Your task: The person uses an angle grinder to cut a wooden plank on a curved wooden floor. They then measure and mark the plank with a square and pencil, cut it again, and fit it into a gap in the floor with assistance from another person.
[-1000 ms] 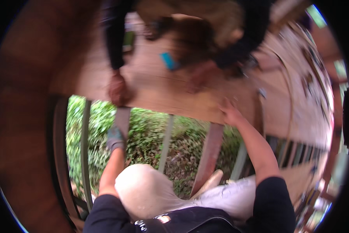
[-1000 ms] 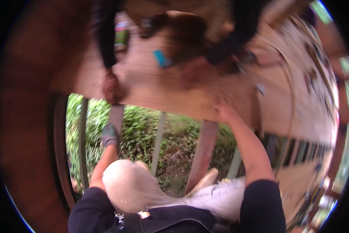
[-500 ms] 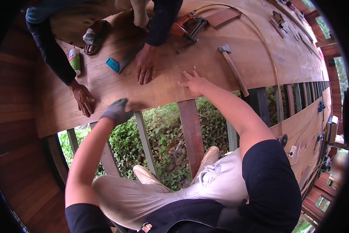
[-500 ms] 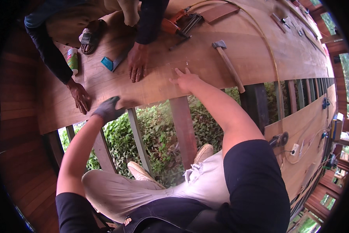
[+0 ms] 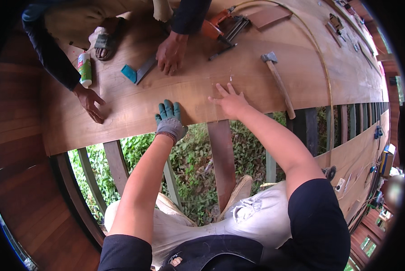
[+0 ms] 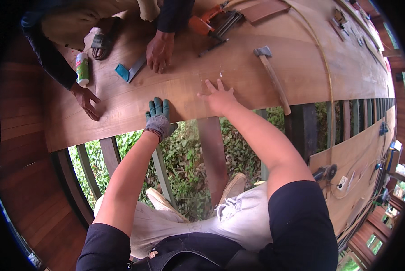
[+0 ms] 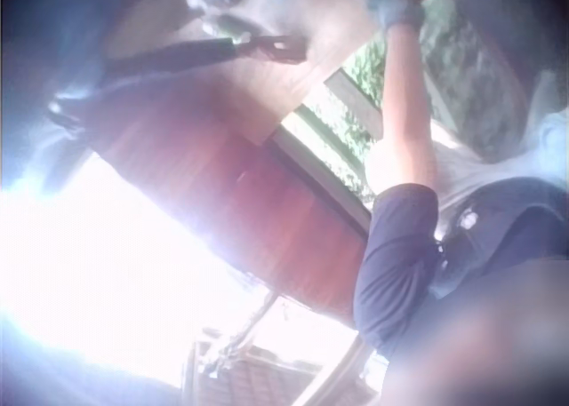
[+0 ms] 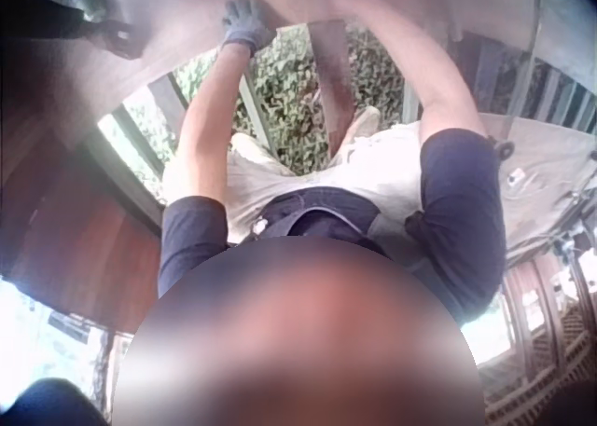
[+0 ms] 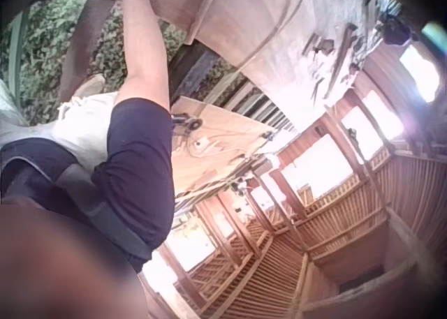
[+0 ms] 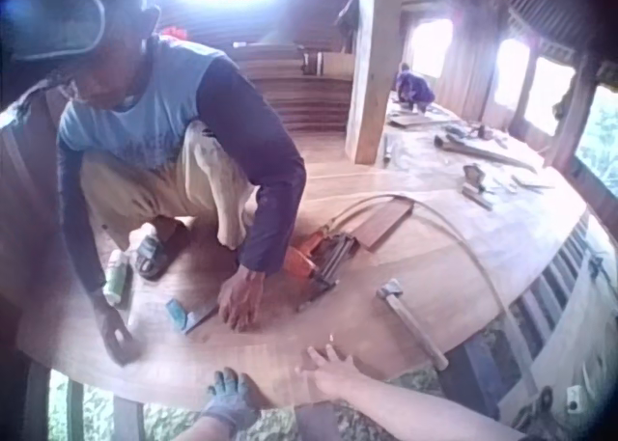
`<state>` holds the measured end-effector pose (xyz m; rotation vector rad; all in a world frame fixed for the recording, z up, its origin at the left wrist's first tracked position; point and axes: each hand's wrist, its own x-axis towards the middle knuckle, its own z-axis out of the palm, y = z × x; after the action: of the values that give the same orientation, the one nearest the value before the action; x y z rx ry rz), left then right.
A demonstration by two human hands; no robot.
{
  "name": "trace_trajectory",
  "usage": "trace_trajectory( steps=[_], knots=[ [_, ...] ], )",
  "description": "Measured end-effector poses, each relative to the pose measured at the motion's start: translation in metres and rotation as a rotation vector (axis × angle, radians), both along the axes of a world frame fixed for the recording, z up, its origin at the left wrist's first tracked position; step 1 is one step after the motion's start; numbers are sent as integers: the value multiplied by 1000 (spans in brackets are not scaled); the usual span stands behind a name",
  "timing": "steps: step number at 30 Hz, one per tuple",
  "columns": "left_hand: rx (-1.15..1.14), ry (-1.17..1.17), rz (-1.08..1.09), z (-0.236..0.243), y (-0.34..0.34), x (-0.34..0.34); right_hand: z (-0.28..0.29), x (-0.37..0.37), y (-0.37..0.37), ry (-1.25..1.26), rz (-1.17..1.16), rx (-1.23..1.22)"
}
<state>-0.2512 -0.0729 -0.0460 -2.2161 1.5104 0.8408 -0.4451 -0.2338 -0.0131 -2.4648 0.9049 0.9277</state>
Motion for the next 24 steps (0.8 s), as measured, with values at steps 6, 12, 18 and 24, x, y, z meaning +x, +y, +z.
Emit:
trace_trajectory(
  steps=[6, 12, 18, 24],
  knots=[
    [1, 89, 38, 2, -11, 12, 1, 5, 0, 5, -37, -55],
    [-187, 284, 97, -18, 9, 41, -12, -14, 14, 36, 73, -163],
    [-142, 185, 2, -40, 9, 44, -3, -5, 6, 145, 113, -85],
    [-151, 220, 49, -43, 9, 47, -5, -6, 1, 79, 60, 0]
  ],
)
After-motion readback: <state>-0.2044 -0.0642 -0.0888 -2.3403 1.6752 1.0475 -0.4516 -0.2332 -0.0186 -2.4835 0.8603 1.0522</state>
